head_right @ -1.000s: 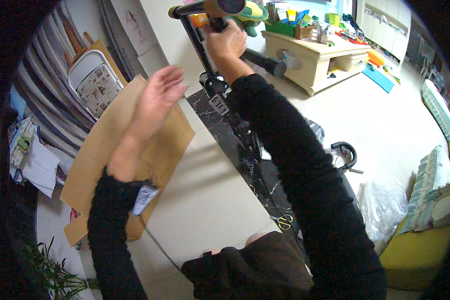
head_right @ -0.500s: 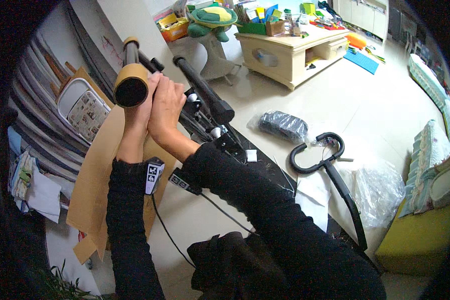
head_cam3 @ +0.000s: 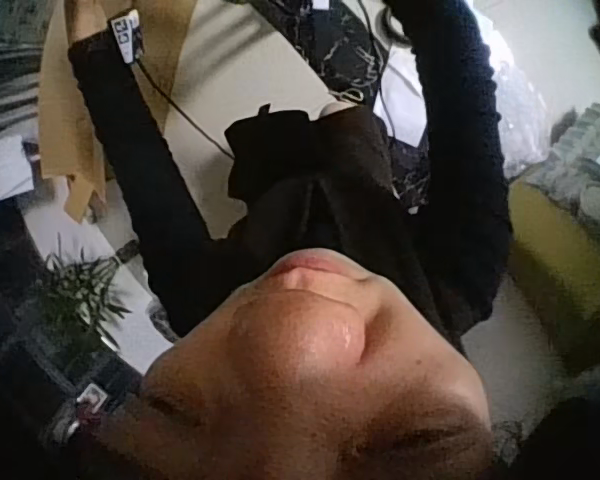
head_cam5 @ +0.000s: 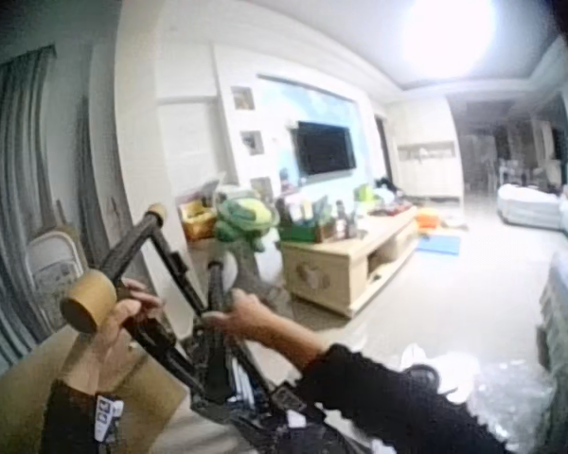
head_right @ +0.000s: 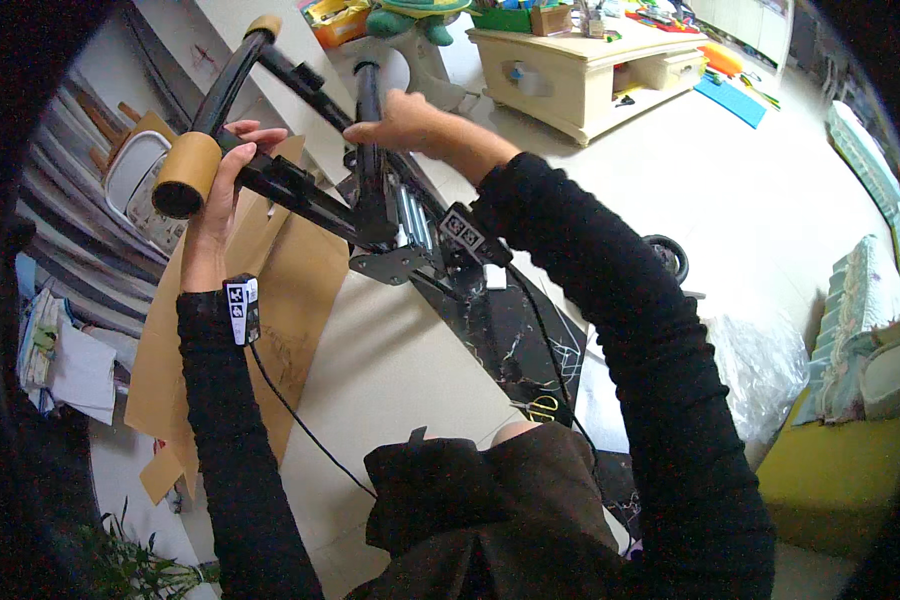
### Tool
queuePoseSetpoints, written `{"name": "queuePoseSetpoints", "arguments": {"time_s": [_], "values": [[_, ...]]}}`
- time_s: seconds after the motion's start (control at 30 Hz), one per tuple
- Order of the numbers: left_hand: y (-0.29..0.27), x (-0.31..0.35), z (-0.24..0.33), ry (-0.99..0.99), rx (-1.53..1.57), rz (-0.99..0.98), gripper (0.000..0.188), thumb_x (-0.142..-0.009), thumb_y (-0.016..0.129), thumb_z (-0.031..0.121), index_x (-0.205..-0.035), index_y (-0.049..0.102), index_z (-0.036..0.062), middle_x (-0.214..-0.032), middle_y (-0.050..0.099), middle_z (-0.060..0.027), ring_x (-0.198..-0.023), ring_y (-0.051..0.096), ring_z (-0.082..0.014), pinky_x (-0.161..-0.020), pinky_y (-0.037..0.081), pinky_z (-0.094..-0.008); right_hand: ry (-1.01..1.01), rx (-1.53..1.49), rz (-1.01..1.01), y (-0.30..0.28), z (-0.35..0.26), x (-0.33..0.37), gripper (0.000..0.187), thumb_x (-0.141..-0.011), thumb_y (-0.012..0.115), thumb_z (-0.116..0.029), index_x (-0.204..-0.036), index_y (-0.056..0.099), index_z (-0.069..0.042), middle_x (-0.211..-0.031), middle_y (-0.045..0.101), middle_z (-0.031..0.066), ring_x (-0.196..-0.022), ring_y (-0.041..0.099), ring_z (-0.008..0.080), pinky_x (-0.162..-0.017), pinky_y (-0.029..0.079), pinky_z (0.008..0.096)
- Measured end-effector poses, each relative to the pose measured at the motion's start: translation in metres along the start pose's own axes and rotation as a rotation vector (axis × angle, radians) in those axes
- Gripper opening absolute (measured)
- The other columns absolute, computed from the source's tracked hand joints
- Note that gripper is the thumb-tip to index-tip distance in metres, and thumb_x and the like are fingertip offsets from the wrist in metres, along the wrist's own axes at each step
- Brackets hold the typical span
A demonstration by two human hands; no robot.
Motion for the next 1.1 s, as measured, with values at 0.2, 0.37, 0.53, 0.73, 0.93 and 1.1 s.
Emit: {"name": "queuePoseSetpoints", "arguments": {"time_s": [0.2,0.37,0.53,0.73,0.93,1.1], "values": [[0.017,0.0,0.005,0.005,0.117,-0.199,0.044,-0.091,0.056,0.014,-0.132,0.046,0.001,-0.122,0.066,-0.0188,-0.123,0.06,-0.0247,-0.113,0.041,-0.0374,0.16,-0.173,0.127,0.035,0.029,-0.007,0.146,-0.064,0.089,-0.053,-0.15,-0.009,0.013,-0.139,0.041,0.042,-0.132,0.048,0.0452,-0.109,0.042,0.04],[0.009,-0.001,0.0,0.104,0.194,-0.109,0.043,-0.094,0.06,0.02,-0.132,0.05,0.0027,-0.119,0.067,-0.0176,-0.115,0.064,-0.0248,-0.108,0.046,-0.037,0.263,-0.192,0.319,0.015,0.054,0.01,0.132,-0.066,0.08,-0.029,-0.15,-0.014,0.011,-0.131,0.048,0.0392,-0.119,0.057,0.0426,-0.098,0.051,0.0375],[-0.039,-0.024,-0.049,-0.048,0.251,0.273,0.028,-0.096,0.068,0.024,-0.114,0.06,0.0048,-0.104,0.07,-0.0135,-0.095,0.069,-0.022,-0.09,0.054,-0.0343,0.09,-0.41,0.504,-0.031,0.088,0.058,0.124,-0.069,0.076,-0.024,-0.153,-0.01,0.005,-0.132,0.047,0.0345,-0.119,0.055,0.0395,-0.103,0.046,0.0425],[-0.079,-0.019,-0.062,0.034,0.27,0.368,0.023,-0.096,0.068,0.023,-0.11,0.061,0.0063,-0.099,0.072,-0.0109,-0.088,0.069,-0.0193,-0.082,0.055,-0.0331,0.187,-0.703,0.456,-0.077,0.152,0.13,0.07,-0.07,0.069,-0.011,-0.131,0.037,0.001,-0.104,0.055,0.016,-0.088,0.057,0.0203,-0.07,0.051,0.0351],[-0.113,0.015,-0.075,-0.02,0.355,0.406,0.024,-0.096,0.068,0.021,-0.112,0.059,0.0057,-0.103,0.07,-0.014,-0.091,0.069,-0.0215,-0.086,0.056,-0.0338,0.276,-0.557,0.479,-0.108,0.187,0.214,0.057,-0.073,0.064,-0.017,-0.124,0.053,0.006,-0.114,0.064,0.0159,-0.094,0.058,0.0198,-0.087,0.047,0.0324],[-0.123,0.028,-0.08,-0.023,0.344,0.387,0.025,-0.097,0.066,0.024,-0.113,0.059,0.0055,-0.106,0.07,-0.0141,-0.097,0.069,-0.0223,-0.092,0.055,-0.0352,0.247,-0.672,0.484,-0.106,0.205,0.253,0.06,-0.074,0.063,-0.016,-0.127,0.05,0.007,-0.123,0.061,0.0194,-0.11,0.056,0.0241,-0.101,0.042,0.0345]]}}
Point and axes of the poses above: each hand's wrist, its own x-axis away from the middle knuckle, its own y-axis out of the palm, z = x × y, the point moved 10 cm from there along -x, towards the middle knuckle
